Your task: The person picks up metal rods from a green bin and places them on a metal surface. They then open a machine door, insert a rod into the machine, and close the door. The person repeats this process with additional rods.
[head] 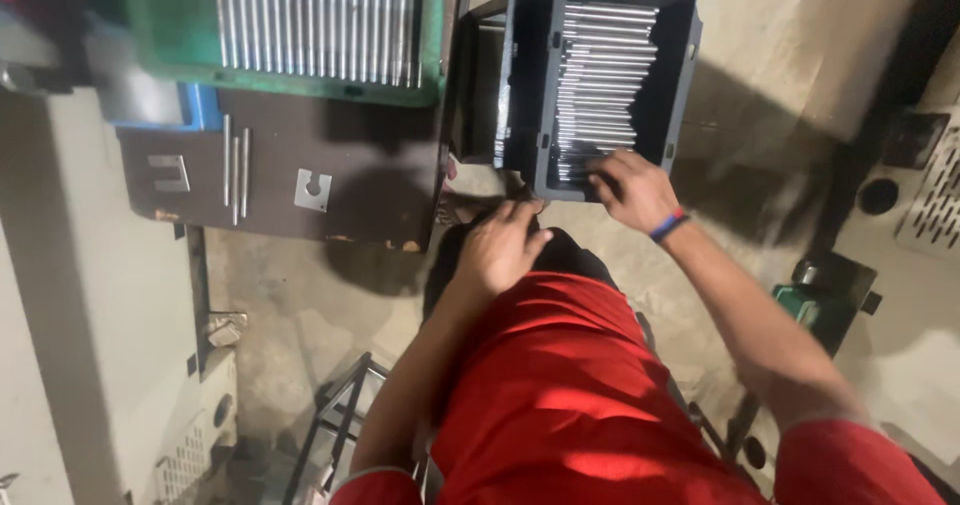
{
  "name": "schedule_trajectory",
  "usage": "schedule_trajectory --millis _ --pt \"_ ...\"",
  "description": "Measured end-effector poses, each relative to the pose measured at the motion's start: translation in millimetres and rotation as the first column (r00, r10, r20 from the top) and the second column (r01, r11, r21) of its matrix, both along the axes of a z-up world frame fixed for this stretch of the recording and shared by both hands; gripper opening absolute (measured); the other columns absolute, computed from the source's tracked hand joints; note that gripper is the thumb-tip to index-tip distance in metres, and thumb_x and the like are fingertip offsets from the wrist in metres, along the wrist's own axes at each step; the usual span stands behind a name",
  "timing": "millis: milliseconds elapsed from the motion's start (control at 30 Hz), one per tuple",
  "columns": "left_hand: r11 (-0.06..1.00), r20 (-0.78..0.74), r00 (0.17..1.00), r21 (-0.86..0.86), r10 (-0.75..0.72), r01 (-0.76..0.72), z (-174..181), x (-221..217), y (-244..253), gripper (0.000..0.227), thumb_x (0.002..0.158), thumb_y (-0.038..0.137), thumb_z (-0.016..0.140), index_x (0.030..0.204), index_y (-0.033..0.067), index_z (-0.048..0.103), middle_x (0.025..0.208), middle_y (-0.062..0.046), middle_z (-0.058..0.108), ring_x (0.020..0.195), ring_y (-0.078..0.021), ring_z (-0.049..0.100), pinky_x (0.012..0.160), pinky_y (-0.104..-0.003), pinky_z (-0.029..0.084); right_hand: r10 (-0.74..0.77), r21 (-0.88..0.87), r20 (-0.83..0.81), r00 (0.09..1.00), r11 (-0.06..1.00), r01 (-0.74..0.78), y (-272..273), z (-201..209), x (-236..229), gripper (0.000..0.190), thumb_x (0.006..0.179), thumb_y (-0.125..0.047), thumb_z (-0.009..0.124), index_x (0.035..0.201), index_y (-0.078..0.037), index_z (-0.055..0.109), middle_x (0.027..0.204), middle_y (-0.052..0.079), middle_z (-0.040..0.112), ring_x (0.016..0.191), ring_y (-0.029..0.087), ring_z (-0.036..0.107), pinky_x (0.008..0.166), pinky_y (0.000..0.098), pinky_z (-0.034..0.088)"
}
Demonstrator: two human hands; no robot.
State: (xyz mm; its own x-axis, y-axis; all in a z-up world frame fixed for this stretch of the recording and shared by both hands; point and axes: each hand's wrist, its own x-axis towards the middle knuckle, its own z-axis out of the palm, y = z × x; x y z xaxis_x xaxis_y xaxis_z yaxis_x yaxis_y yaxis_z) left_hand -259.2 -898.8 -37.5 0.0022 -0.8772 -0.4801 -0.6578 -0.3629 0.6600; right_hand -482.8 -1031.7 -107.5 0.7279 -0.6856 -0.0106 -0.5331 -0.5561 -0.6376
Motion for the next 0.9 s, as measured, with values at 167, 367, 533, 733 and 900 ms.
schedule_trajectory --millis 167,367,533,733,900 --pt "0.986 0.139 0.98 -0.109 0.14 -0.126 -12.8 28.7 39.5 0.048 0.094 0.037 0.066 0.134 0.0116 0.058 0.124 -0.017 0.065 0.106 -0.0409 0.066 0.094 -0.053 0.051 0.439 0.081 -0.279 0.854 0.897 -0.434 -48.9 -36.3 30.5 0.027 0.094 -0.023 0.061 0.114 -0.01 0.074 0.109 0.009 0.068 0.108 0.028 0.06 0.093 0.0403 0.05" --pt "0.931 0.198 0.932 -0.267 0.304 -0.247 -29.7 32.8 62.4 0.046 0.089 0.036 0.071 0.128 0.0109 0.063 0.118 -0.016 0.068 0.101 -0.0382 0.067 0.092 -0.057 0.048 0.641 0.09 -0.603 0.475 0.646 -0.758 -61.0 -77.8 69.0 0.045 0.091 -0.039 0.049 0.124 -0.018 0.071 0.136 0.003 0.064 0.131 0.027 0.05 0.104 0.0425 0.035" --pt "0.866 0.126 0.863 -0.18 0.49 -0.466 -23.2 -0.5 74.4 0.047 0.092 0.033 0.07 0.129 0.0073 0.062 0.114 -0.019 0.066 0.101 -0.0375 0.067 0.084 -0.045 0.055 0.618 0.345 -0.782 0.077 0.533 -0.772 -65.0 -80.9 82.8 0.042 0.1 -0.037 0.04 0.128 -0.03 0.07 0.136 -0.001 0.066 0.137 0.022 0.049 0.116 0.0455 0.029" --pt "0.648 0.046 0.657 -0.23 0.753 -0.726 -5.3 -42.9 91.2 0.041 0.096 0.028 0.068 0.129 0.0036 0.062 0.114 -0.019 0.069 0.1 -0.037 0.068 0.084 -0.044 0.055 0.719 0.102 -0.531 0.449 0.58 -0.808 -79.6 -103.2 60.7 0.045 0.093 -0.044 0.05 0.119 -0.018 0.075 0.133 0.008 0.066 0.132 0.024 0.052 0.114 0.0447 0.028" --pt "0.371 -0.002 0.375 -0.14 0.927 -0.918 -1.1 -81.4 126.9 0.043 0.092 0.025 0.069 0.128 0.0034 0.062 0.115 -0.021 0.071 0.096 -0.0353 0.072 0.081 -0.042 0.057 0.78 0.131 -0.371 0.504 0.581 -0.803 -96.1 -124.7 49.8 0.04 0.094 -0.039 0.055 0.119 -0.014 0.075 0.134 0.009 0.067 0.133 0.027 0.053 0.113 0.0449 0.034"
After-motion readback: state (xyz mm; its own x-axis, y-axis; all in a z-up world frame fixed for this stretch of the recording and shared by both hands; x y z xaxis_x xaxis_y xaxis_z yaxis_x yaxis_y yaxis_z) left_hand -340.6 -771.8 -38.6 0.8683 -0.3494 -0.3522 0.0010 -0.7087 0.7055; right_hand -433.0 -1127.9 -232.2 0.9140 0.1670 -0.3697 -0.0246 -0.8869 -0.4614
